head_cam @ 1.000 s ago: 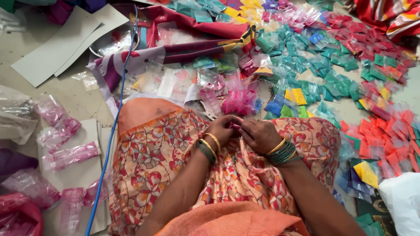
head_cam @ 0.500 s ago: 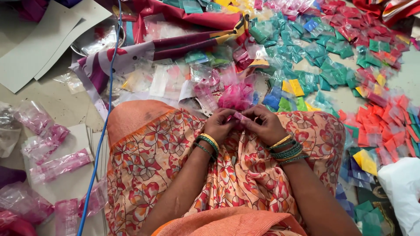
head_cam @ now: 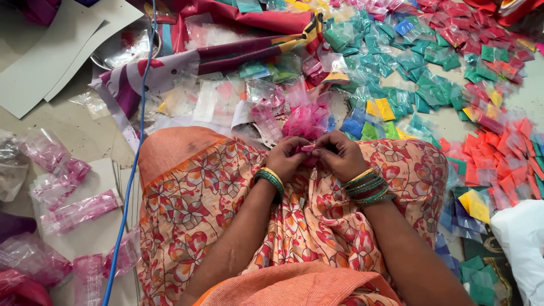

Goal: The person manually sorts and bundles small colorful plastic bags while sitting on the floor.

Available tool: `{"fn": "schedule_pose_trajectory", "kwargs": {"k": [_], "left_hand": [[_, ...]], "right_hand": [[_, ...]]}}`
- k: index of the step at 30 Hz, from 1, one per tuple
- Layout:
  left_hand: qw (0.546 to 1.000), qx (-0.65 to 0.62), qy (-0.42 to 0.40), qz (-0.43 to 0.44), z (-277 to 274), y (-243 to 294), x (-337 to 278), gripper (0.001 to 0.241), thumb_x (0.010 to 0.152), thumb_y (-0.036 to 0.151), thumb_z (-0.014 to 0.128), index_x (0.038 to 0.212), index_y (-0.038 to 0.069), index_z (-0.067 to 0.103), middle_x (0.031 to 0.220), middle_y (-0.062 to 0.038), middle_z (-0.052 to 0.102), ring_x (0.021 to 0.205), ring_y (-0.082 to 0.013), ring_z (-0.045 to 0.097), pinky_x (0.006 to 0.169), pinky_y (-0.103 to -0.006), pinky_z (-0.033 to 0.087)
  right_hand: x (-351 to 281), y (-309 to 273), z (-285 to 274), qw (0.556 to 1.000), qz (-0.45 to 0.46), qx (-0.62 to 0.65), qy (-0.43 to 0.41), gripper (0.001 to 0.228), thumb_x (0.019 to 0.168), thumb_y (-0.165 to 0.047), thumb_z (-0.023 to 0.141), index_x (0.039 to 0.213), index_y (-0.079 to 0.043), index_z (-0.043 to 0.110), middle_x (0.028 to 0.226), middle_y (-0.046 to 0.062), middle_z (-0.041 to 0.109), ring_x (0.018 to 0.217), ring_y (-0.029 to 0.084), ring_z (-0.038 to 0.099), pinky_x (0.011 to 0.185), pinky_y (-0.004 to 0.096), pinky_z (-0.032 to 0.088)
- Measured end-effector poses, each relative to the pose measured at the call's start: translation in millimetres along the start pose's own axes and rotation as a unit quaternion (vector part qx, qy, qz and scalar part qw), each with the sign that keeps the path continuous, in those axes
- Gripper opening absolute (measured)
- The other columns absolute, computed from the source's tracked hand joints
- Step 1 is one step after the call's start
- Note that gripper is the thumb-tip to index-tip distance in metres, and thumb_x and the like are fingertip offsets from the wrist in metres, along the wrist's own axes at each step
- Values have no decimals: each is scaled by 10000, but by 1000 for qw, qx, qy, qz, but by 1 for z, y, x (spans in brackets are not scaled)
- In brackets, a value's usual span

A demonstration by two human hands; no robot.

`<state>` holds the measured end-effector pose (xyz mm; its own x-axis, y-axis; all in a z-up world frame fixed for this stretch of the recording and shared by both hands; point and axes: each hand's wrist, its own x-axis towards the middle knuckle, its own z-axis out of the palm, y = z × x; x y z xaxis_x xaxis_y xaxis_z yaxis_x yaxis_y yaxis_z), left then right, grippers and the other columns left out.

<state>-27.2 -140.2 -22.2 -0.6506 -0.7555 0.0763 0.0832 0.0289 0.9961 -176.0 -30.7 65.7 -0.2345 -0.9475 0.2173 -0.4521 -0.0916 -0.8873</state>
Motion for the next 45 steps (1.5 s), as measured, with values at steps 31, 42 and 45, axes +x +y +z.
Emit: {"fn": "schedule_pose_trajectory", "kwargs": {"k": [31,42,45], "left_hand": [[972,-217,-74,-59,-5,3,-3,166,972,84,678,1118,5,674,1000,-20,716,902,-81,670,815,-262,585],[966,-251,-64,-17,-9,-6,2,65,999,79,691,1040,34,669,974,3,697,915,-54,613,843,-220,507],[970,-240,-48,-11,-4,5,1,81,987,87,701,1051,43,679,976,6,702,924,-56,623,848,-225,512]], "right_hand": [[0,3,-1,986,95,134,-18,145,964,-62,708,1097,-5,695,1018,16,719,946,71,661,868,240,547],[4,0,1,991,67,107,-31,182,962,-76,723,1132,-17,698,1096,13,665,1006,89,645,894,259,544],[3,8,2,979,91,183,-18,171,980,-67,694,1143,-14,685,1096,10,684,1014,86,640,919,253,533]]}}
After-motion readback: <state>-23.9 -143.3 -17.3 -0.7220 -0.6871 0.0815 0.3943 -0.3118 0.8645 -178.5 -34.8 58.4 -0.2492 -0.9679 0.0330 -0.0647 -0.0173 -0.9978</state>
